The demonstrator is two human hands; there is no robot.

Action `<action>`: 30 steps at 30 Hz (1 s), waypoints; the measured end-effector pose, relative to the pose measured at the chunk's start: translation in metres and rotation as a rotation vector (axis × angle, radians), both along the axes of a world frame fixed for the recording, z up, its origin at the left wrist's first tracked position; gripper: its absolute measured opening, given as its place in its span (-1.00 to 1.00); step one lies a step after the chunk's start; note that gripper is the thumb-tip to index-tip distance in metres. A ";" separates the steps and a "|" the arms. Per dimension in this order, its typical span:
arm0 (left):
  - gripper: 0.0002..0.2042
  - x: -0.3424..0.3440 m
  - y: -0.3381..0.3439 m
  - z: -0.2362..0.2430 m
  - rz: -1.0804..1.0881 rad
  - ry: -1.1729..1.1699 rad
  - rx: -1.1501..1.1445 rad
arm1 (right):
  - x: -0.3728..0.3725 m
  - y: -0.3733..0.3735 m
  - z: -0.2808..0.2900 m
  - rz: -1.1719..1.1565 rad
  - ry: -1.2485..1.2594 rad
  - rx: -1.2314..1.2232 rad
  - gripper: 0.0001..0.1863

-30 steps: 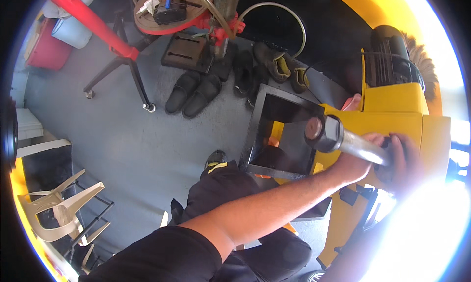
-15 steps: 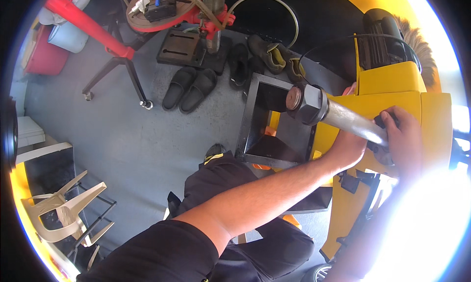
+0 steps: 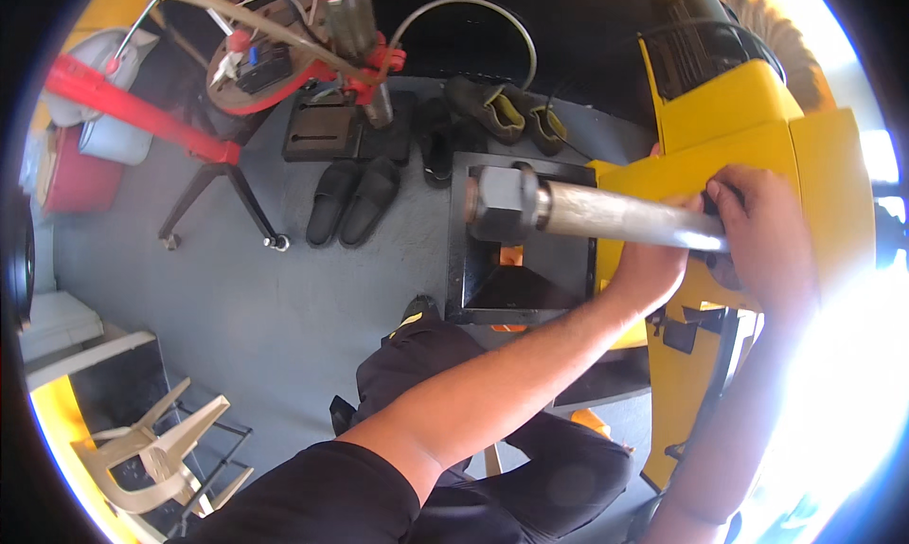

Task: The person uses a piece of sandpaper to smooth the rotating surface of a metal rod mounted on a lathe machine.

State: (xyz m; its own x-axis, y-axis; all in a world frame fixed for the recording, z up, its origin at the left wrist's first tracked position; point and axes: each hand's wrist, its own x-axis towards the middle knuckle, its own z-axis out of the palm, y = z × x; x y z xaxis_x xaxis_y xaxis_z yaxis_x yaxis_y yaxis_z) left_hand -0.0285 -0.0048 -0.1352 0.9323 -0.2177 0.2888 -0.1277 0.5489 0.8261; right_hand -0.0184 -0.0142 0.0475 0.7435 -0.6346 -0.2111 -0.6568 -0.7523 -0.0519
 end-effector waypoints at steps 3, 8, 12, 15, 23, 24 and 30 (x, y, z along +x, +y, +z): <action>-0.81 -0.001 0.005 0.020 -0.450 0.134 -0.149 | -0.034 -0.031 0.008 0.046 -0.102 -0.043 -0.74; -0.71 -0.007 0.002 0.009 -0.424 0.214 -0.140 | -0.027 -0.041 -0.006 0.055 -0.105 -0.125 -0.69; -0.70 -0.011 -0.006 0.004 -0.367 0.241 -0.175 | -0.014 -0.036 -0.008 -0.020 0.099 -0.051 -0.70; -0.70 0.001 -0.005 0.015 -0.444 0.247 -0.278 | -0.041 -0.063 -0.008 0.094 -0.080 -0.155 -0.70; -0.72 -0.003 0.011 0.017 -0.446 0.330 -0.235 | -0.027 -0.068 -0.020 0.053 -0.055 -0.067 -0.71; -0.71 -0.003 0.009 0.021 -0.477 0.363 -0.290 | -0.035 -0.080 -0.017 0.059 -0.053 -0.087 -0.72; -0.53 0.011 -0.004 0.018 -0.689 0.376 -0.443 | -0.027 -0.031 0.006 0.301 0.058 -0.252 -0.65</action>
